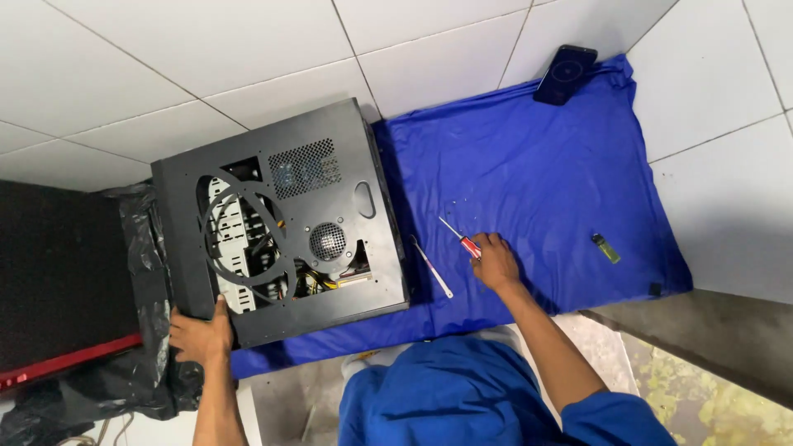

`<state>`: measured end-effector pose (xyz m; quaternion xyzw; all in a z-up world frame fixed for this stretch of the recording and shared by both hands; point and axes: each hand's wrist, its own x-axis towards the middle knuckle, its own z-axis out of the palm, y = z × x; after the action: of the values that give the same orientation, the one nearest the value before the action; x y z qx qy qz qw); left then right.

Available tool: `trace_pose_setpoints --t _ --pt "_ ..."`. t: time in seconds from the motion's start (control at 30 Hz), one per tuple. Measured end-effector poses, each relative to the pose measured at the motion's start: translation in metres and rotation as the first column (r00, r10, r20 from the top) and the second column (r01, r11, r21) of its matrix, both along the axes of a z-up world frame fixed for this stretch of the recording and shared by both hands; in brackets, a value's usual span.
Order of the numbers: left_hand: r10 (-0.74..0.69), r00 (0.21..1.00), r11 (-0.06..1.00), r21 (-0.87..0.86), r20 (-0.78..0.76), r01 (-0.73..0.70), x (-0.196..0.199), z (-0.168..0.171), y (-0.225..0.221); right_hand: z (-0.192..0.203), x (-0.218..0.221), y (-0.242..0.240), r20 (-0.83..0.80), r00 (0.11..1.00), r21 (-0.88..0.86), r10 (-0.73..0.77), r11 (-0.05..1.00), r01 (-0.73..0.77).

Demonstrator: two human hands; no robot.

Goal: Reassembling a desktop computer by installing the DVD drive, power supply unit, and side panel, and securing them with screws.

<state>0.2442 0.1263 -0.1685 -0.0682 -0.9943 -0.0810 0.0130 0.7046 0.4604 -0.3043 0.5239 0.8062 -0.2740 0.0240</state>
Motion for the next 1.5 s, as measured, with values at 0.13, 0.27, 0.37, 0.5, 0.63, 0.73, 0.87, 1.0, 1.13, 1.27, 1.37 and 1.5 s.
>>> trace_pose_setpoints --t 0.13,0.27,0.37,0.5,0.63,0.73,0.87,1.0,1.13,1.27,1.37,1.5 --pt "-0.026 0.997 0.996 0.082 0.07 0.021 0.01 0.039 0.009 -0.004 0.023 0.016 -0.026 0.993 0.012 0.112 0.994 -0.112" --pt "0.017 0.98 1.0 0.009 0.199 -0.019 0.008 0.045 0.027 0.003 0.028 0.041 -0.282 0.958 0.034 -0.057 0.997 0.069" --pt "-0.252 0.962 0.965 0.052 -0.107 0.259 0.062 0.074 0.089 0.012 0.015 0.056 -0.384 0.905 0.05 -0.184 0.974 0.22" --pt "-0.585 0.697 0.684 0.21 -0.413 0.699 0.139 0.107 0.212 0.013 -0.042 0.083 -0.426 0.889 0.018 -0.165 0.982 0.19" --pt "-0.684 0.655 0.534 0.391 -0.32 0.749 0.194 0.119 0.274 -0.006 -0.07 0.093 -0.296 0.952 -0.006 -0.077 0.997 0.079" --pt "-0.72 0.683 0.522 0.549 -0.128 0.653 0.217 0.109 0.29 -0.018 -0.07 0.096 -0.237 0.97 -0.063 -0.048 0.997 0.034" --pt "-0.659 0.728 0.649 0.63 0.187 0.426 0.235 0.093 0.288 -0.002 -0.065 0.083 -0.466 0.85 -0.26 -0.246 0.956 0.134" --pt "-0.631 0.679 0.684 0.681 0.375 0.261 0.251 0.076 0.287 0.098 -0.061 0.069 -0.564 0.569 -0.684 -0.599 0.724 0.085" --pt "-0.616 0.601 0.64 0.768 0.509 0.005 0.265 0.077 0.291 0.163 -0.063 0.056 -0.695 0.507 -0.609 -0.51 0.792 -0.037" --pt "-0.612 0.426 0.577 0.744 0.667 -0.336 0.267 0.092 0.29 0.208 -0.061 0.062 -0.795 0.581 -0.266 -0.174 0.961 -0.076" --pt "-0.613 0.41 0.592 0.736 0.675 -0.328 0.265 0.099 0.279 0.231 -0.061 0.063 -0.781 0.624 -0.089 0.015 0.987 -0.136" --pt "-0.61 0.426 0.64 0.733 0.668 -0.231 0.255 0.103 0.273 0.234 -0.07 0.059 -0.807 0.571 0.029 0.149 0.976 -0.214"
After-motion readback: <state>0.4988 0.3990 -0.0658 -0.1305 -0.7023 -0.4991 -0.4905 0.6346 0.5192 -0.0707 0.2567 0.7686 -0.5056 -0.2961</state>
